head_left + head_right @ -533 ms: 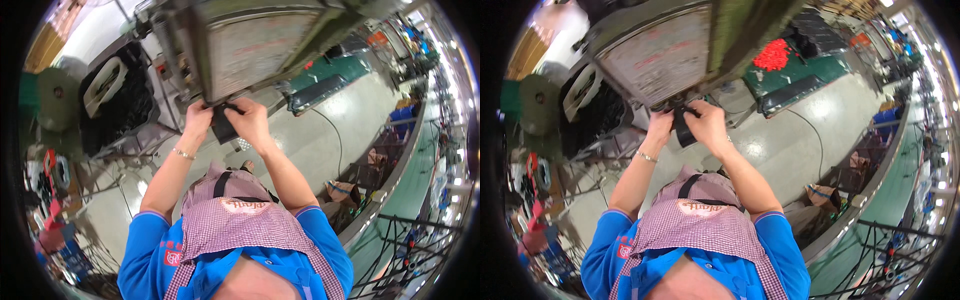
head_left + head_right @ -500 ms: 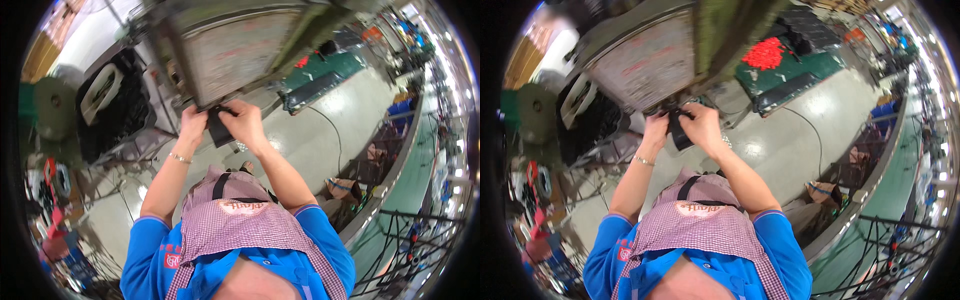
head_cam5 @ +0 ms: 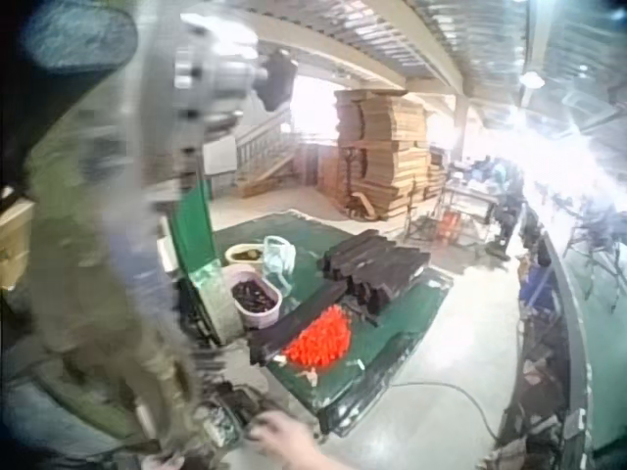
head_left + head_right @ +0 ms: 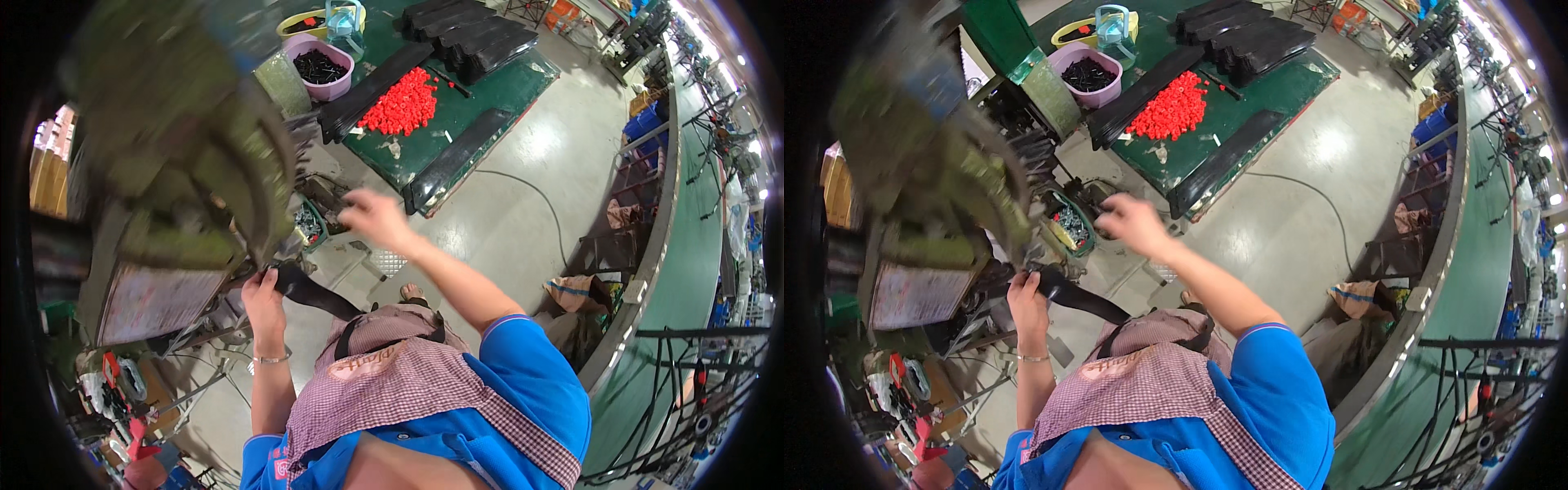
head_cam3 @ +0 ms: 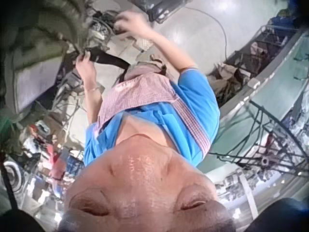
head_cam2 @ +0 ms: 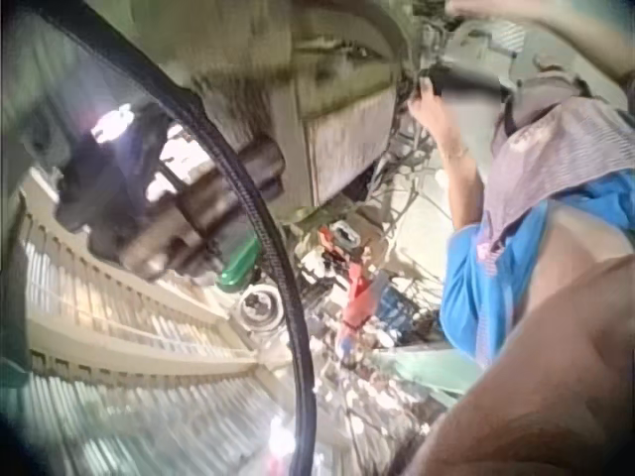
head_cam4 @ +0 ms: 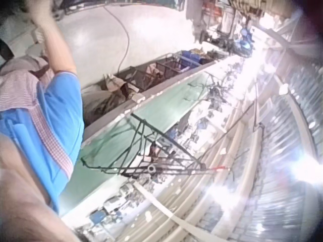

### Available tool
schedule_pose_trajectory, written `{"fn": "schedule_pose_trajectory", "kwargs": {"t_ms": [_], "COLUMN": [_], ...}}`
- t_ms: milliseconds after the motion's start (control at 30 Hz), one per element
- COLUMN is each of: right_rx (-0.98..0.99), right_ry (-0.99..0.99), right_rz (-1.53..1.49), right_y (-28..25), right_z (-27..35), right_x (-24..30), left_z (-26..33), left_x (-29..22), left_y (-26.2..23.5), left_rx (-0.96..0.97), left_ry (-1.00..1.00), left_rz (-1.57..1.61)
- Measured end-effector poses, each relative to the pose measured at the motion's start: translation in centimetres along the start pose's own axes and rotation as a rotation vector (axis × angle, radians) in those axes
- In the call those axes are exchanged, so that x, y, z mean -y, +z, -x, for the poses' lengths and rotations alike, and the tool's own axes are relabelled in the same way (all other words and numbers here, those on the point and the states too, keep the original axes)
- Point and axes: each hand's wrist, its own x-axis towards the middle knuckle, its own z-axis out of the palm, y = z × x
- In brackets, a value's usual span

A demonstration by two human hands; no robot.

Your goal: The person repeatedly picks up bicycle frames from a conveyor belt, positions them under a press machine, and attaches small black plastic parts to the frame joints. The person then removes the frames and places them back on the belt, repeating the process for several units.

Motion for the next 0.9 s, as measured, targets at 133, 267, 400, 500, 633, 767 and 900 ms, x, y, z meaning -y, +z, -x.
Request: {"fn": "schedule_pose_trajectory", "kwargs": {"t_ms": [133,267,400,500,633,767,900], "right_rx": [-0.297,-0.221,-0.158,-0.113,-0.081,0.199,0.682], "right_ry": [0.067,0.092,0.139,0.104,0.022,-0.032,0.168], "right_rz": [0.434,0.587,0.822,0.883,0.486,0.151,-0.060], "right_y": [-9.0,-10.9,-10.3,-10.9,-11.5,-10.6,0.0], "right_z": [-8.2,-13.6,-15.7,-16.7,-14.3,-10.5,-3.1], "right_x": [-9.4,-13.9,-16.1,-18.5,-16.3,-16.2,-12.9], "left_z": [0.6,1.2,3.3,4.8,8.5,12.4,18.2], "left_x": [0.8,1.7,3.2,5.6,7.8,10.0,13.3], "left_y": [0.1,0.7,1.2,0.0,-1.2,-1.9,-3.8], "left_rx": [-0.054,-0.224,-0.407,-0.464,-0.599,-0.658,-0.782], "left_ry": [0.003,0.102,0.149,0.103,0.125,0.153,0.213], "left_rz": [0.074,0.047,0.019,-0.023,-0.072,-0.123,-0.052]}}
